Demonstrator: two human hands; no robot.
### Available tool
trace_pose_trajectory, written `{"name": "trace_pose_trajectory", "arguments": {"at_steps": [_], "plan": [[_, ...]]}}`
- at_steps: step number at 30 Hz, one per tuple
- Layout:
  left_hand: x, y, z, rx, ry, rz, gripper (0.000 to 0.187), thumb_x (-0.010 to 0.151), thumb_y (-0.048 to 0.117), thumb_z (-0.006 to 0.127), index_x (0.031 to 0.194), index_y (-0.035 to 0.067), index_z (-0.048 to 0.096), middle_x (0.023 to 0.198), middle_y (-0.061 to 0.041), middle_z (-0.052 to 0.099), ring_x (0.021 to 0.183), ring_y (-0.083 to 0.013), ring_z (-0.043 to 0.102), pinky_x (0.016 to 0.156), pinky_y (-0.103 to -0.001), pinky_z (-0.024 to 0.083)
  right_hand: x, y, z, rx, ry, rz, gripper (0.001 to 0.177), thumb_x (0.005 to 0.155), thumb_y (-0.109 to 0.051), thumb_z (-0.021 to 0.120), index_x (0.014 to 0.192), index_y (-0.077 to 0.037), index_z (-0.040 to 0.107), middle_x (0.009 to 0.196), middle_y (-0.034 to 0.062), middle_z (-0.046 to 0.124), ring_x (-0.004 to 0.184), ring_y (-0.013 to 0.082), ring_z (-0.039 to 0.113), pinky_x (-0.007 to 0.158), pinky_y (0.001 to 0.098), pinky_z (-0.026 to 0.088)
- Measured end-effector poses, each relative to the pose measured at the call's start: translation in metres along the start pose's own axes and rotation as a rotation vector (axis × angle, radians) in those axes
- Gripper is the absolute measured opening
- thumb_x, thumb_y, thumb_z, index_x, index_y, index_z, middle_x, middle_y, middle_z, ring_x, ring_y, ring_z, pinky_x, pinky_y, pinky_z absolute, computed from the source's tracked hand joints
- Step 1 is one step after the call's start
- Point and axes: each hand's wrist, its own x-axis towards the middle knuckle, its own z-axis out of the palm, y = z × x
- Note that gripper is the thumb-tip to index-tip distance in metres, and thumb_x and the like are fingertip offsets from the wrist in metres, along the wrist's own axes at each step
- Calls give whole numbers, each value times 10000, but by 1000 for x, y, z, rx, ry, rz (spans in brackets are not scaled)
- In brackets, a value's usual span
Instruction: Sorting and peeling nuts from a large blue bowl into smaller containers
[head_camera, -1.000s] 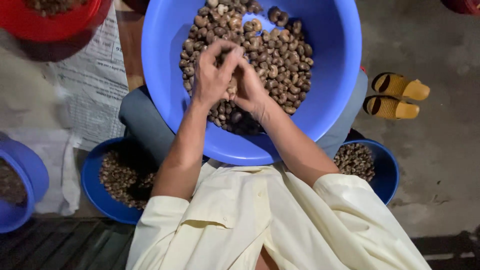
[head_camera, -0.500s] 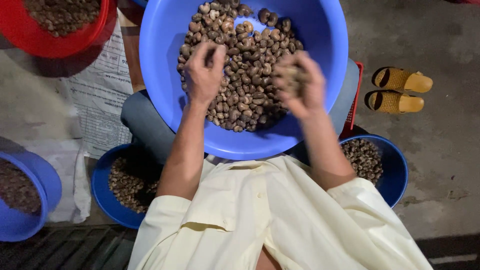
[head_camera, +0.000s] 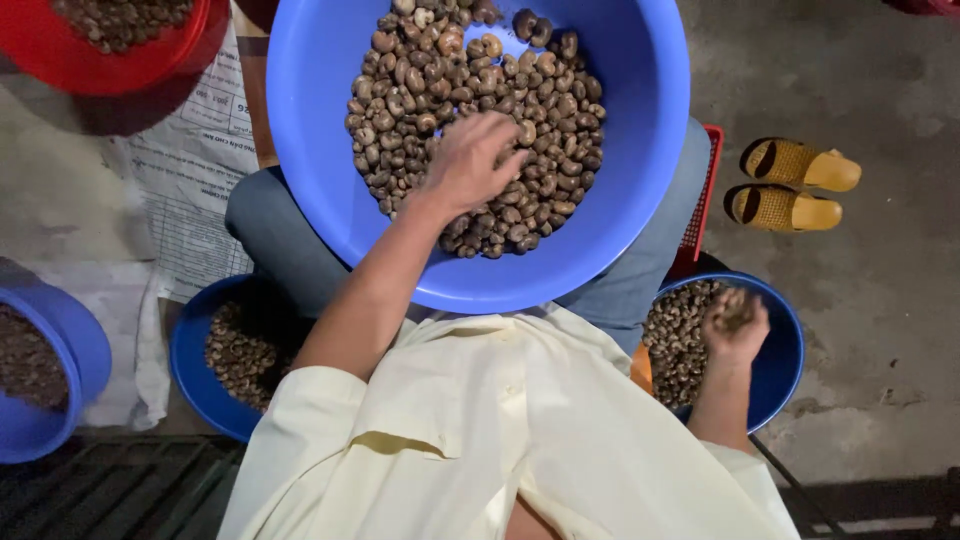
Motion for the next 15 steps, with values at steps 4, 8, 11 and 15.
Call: {"name": "trace_pose_trajectory", "arguments": {"at_steps": [4, 8, 11, 15], "plan": [[34, 11, 55, 11, -10, 65, 150, 1062, 225, 600, 1107, 115, 691, 1096, -67, 654, 1111, -347, 673, 906, -486, 550, 50, 17, -116, 102, 132, 58, 271, 1130, -286, 513, 915, -126, 552, 845, 4, 592, 781, 160, 604, 639, 209, 525], [71, 40, 79, -9, 33, 61, 153, 1053, 147, 557, 1117, 65, 669, 1052, -115, 619, 1036, -383, 675, 862, -494, 568, 6, 6, -104, 178, 340, 49, 207, 1095, -299, 509, 1070, -94, 523, 992, 70, 630, 931, 214, 687, 720, 259, 669], [88, 42, 113, 7, 47, -46, 268, 1091, 240, 530, 1120, -8, 628, 1119, -229, 578, 1034, -446, 620, 904, -553, 506, 15, 1, -128, 185, 288, 81, 292, 1114, -361, 436, 882, -189, 484, 764, -31, 397, 656, 135, 480, 1108, 454, 643], [99, 33, 141, 276, 63, -155, 239, 876, 223, 747, 1050, 79, 668, 1139, -145, 541, 1004, -421, 568, 778, -576, 544, 63, 20, -169, -175, 661, 96, 640, 1027, -337, 615, 1537, -65, 341, 1640, 202, 288, 1428, 458, 446, 1060, 607, 611]]}}
